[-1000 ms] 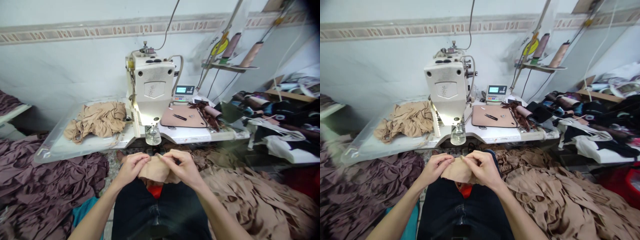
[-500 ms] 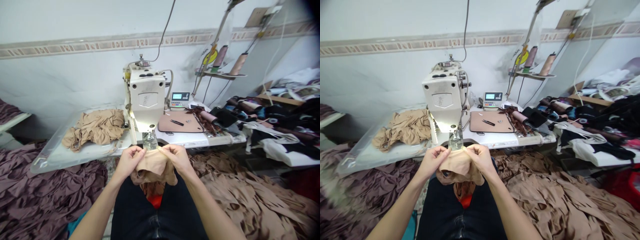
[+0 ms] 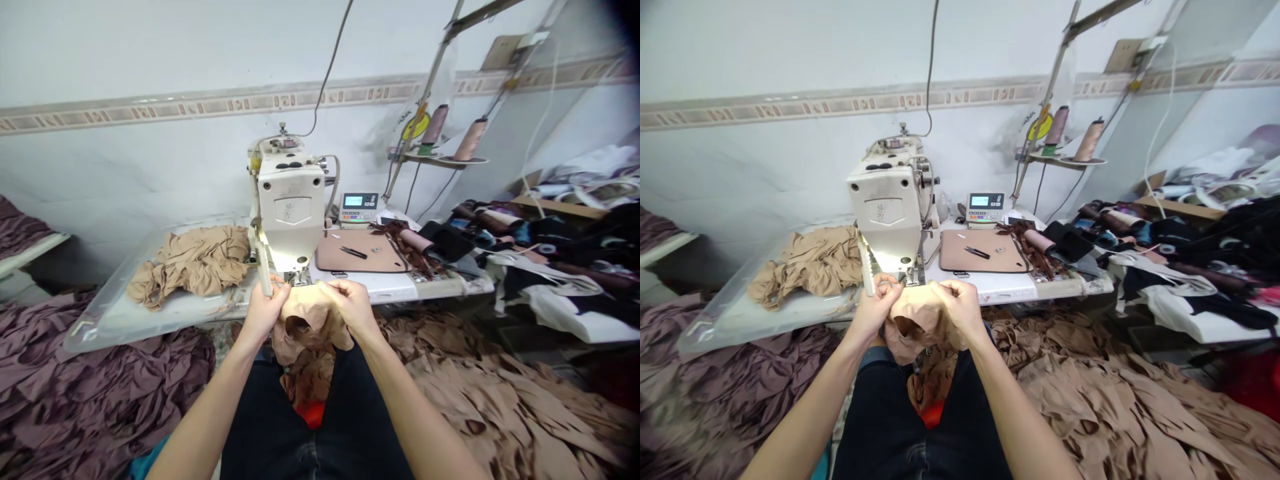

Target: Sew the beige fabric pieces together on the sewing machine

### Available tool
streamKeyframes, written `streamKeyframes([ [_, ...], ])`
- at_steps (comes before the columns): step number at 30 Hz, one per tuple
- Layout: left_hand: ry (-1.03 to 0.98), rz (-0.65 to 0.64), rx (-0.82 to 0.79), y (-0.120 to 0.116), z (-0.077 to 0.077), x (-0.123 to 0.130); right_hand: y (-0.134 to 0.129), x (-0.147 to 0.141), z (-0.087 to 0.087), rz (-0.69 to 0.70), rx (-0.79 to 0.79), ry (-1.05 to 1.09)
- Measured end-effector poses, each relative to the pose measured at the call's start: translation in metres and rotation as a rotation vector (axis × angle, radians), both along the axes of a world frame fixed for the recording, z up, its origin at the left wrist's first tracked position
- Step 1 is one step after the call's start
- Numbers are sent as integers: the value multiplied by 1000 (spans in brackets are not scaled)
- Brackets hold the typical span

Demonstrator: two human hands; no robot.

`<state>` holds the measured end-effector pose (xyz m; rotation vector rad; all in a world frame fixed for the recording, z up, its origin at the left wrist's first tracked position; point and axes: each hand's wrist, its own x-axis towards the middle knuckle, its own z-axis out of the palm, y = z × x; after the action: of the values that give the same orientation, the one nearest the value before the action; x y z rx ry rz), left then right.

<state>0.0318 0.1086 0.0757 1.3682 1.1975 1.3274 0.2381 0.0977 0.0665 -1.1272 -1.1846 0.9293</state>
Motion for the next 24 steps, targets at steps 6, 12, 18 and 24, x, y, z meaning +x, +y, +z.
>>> streamKeyframes([
  [6, -46, 9, 9, 1, -13, -2, -12, 8, -20, 40, -30, 20],
  [12, 144, -6, 0, -23, -41, -52, -64, 42, -61, 323, -304, -79],
  [18, 158, 141, -50, -34, -49, -124, -100, 72, -90, 248, -467, 55],
  [24, 155, 277, -34, -30, -42, -153, -98, 58, -85, 48, -372, -3],
])
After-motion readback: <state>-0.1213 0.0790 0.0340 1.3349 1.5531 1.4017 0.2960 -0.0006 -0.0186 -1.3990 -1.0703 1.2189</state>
